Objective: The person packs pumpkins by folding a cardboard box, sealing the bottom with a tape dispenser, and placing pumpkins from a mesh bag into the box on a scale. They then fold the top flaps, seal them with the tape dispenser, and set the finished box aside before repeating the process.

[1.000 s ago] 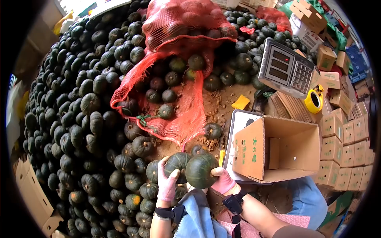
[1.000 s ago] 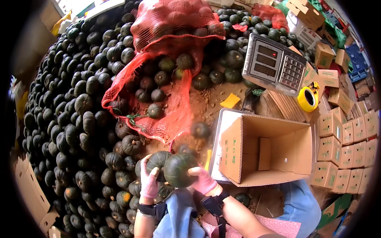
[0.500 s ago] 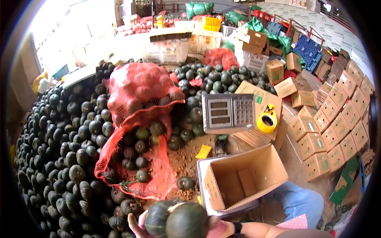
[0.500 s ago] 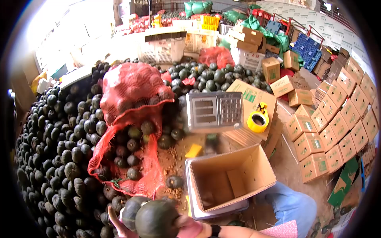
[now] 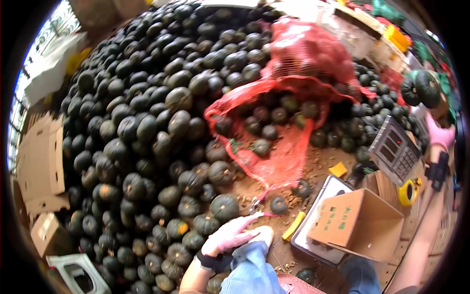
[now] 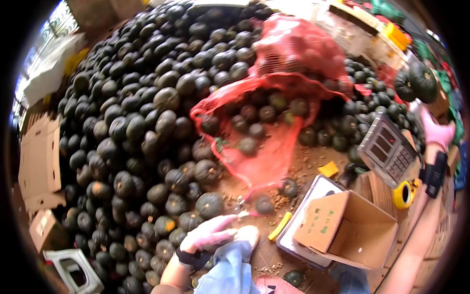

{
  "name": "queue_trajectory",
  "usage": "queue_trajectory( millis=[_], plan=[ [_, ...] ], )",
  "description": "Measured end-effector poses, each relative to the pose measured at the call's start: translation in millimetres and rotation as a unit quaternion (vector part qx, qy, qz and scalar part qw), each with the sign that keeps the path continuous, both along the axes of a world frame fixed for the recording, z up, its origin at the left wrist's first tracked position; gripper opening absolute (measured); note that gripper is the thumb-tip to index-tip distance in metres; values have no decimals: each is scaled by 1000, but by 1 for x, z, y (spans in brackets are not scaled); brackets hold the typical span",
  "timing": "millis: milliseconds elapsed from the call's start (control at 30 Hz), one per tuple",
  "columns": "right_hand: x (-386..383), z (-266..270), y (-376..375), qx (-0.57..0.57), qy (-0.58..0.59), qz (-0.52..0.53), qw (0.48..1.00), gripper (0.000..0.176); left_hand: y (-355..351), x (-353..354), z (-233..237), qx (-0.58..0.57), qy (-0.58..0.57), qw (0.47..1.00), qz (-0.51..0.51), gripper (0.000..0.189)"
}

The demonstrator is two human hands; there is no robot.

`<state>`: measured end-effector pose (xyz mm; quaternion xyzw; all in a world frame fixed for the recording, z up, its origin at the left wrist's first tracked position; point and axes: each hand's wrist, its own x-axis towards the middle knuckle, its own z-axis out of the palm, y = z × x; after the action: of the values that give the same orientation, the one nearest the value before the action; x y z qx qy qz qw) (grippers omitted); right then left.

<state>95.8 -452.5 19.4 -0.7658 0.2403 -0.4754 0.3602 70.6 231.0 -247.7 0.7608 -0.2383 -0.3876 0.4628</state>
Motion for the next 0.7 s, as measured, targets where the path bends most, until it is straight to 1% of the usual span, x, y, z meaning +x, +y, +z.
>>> queue_trajectory(
  millis=[33, 67, 133, 167, 200, 267, 300, 333, 367, 400, 433, 467, 500, 533, 567, 600, 667, 700],
  plan=[
    [-2, -1, -12, -17, 9, -24, 1000, 56, 10, -2, -11, -6, -68, 998, 12, 65],
    [-5, -4, -25, -30, 15, -41, 999, 56, 20, -5, -18, 25, -51, 998, 22, 64],
    [-8, -9, -29, -55, 24, -58, 997, 55, 34, -2, -17, 84, -27, 996, 26, 64],
    [-10, -11, -23, -79, 33, -65, 994, 54, 38, -2, -25, 96, -43, 994, 29, 65],
    [-14, -13, -11, -109, 47, -77, 990, 54, 41, -2, -24, 107, -66, 992, 29, 66],
    [-20, -10, 68, -198, 154, -162, 954, 60, 42, -4, -34, 135, -88, 987, 25, 67],
    [-27, -7, 91, -200, 156, -164, 953, 60, 41, -2, -36, 133, -86, 987, 23, 67],
    [-34, -4, 110, -51, 73, -64, 994, 51, 41, 0, -39, 145, -99, 984, 42, 69],
    [-42, 0, 126, 100, -14, 39, 994, 42, 40, 5, -42, 157, -112, 979, 62, 70],
    [-52, 2, 140, 247, -100, 142, 953, 35, 37, 13, -48, 149, -159, 969, 112, 76],
    [-74, 12, 152, 445, -100, 237, 858, 33, 36, 26, -71, 167, -222, 945, 175, 83],
    [-89, 8, 188, 444, -97, 236, 859, 33, 30, 51, -65, 193, -226, 928, 224, 88],
    [-102, 0, 242, 481, -142, 197, 843, 34, 27, 76, -81, 210, -306, 886, 277, 90],
    [-116, -12, 277, 514, -187, 157, 822, 36, 24, 101, -93, 236, -287, 873, 316, 90],
    [-134, -28, 289, 513, -188, 157, 823, 36, 22, 126, -118, 260, -313, 849, 336, 91],
    [-146, -43, 304, 434, -30, 286, 854, 47, 17, 147, -130, 280, -331, 831, 349, 87],
    [-166, -67, 359, 402, 132, 287, 859, 56, 13, 172, -142, 376, -247, 850, 276, 84],
    [-161, -75, 391, 427, 174, 382, 801, 54, 9, 173, -142, 371, -256, 843, 293, 80]
  ],
)
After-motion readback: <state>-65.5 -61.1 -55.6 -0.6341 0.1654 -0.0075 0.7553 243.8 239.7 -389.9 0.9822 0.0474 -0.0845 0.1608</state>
